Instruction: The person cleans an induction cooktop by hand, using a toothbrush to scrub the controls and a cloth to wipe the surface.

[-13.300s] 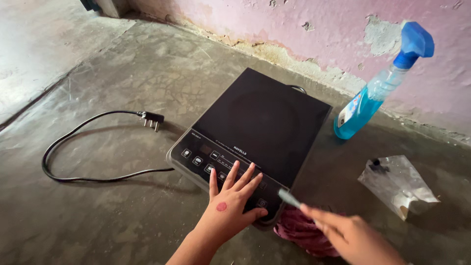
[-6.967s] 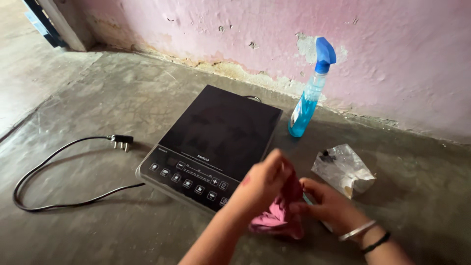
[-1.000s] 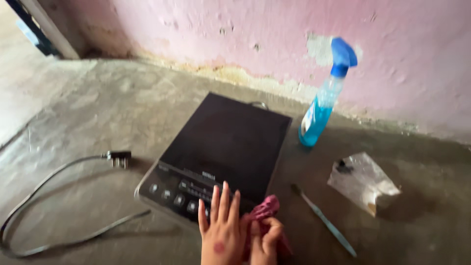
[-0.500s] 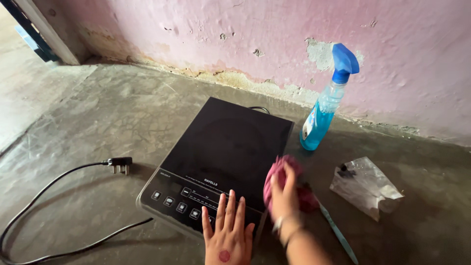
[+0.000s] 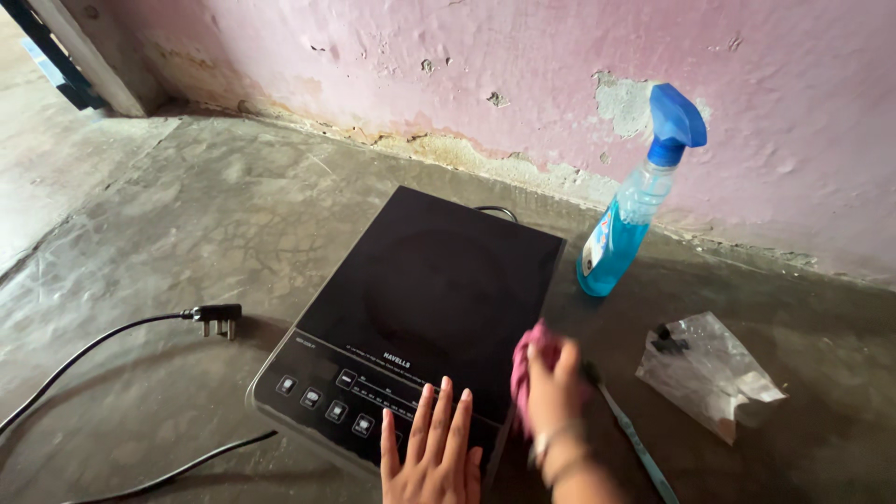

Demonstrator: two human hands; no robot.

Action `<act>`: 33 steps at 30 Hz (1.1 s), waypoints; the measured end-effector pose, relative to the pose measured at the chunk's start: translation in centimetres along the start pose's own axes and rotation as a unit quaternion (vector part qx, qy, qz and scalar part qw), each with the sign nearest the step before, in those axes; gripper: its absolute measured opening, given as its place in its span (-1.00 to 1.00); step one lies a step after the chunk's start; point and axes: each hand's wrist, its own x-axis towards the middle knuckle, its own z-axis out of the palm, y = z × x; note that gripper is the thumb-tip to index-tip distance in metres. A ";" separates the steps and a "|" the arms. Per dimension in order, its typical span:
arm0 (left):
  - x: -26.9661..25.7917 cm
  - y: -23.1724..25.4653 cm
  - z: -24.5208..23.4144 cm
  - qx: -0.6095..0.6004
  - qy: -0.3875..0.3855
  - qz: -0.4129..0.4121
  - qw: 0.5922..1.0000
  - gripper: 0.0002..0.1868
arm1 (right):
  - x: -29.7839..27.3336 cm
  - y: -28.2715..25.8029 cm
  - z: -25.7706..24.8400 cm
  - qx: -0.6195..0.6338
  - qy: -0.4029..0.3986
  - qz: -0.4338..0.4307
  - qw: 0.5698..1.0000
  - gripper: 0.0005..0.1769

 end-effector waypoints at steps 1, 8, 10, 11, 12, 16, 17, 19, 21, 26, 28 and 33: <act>0.0 0.1 -0.2 -0.006 -0.013 -0.002 1.000 -0.34 | 1.6 -0.8 -0.1 0.001 -0.007 0.014 1.000 -0.64; 0.7 0.8 -1.8 -0.029 -0.027 -0.018 0.999 -0.36 | -1.9 0.9 -0.4 -0.058 -0.014 0.079 0.995 -0.32; 0.8 0.9 -2.1 -0.036 -0.035 -0.026 0.998 -0.37 | -7.2 4.4 -1.1 -0.079 -0.009 0.049 0.996 -0.27; 0.6 0.9 -2.2 -0.044 -0.041 -0.031 0.998 -0.38 | -8.8 5.8 -1.3 -0.087 -0.012 0.051 0.995 -0.29; 0.6 0.9 -2.2 -0.044 -0.044 -0.032 0.998 -0.38 | -10.2 7.0 -1.4 -0.095 -0.014 0.050 0.994 -0.30; 0.6 0.7 -1.8 -0.028 -0.024 -0.020 0.999 -0.40 | -11.1 8.3 -1.3 -0.112 -0.008 0.057 0.992 -0.36; 0.7 0.6 -1.5 -0.020 -0.006 -0.017 1.000 -0.41 | -10.6 7.8 -1.2 -0.114 -0.004 0.057 0.992 -0.38; 0.6 0.4 -1.1 -0.021 0.006 -0.008 1.000 -0.40 | -9.1 6.7 -1.3 -0.117 0.006 0.060 0.991 -0.40; 0.5 0.0 -0.5 -0.018 0.020 0.002 1.000 -0.39 | -5.9 4.9 -0.8 -0.098 0.017 0.063 0.993 -0.42; -0.4 -0.3 0.9 -0.005 0.018 0.001 1.000 -0.39 | 3.8 0.8 0.4 -0.090 0.050 0.015 0.995 -0.43; -0.9 -0.5 1.5 -0.008 0.007 0.000 1.000 -0.38 | 6.2 -0.4 0.1 0.090 -0.054 0.092 0.990 -0.48; -1.5 -1.5 4.3 0.010 0.072 0.032 0.997 -0.40 | 4.7 -2.9 -1.3 0.113 -0.098 0.144 0.978 -0.57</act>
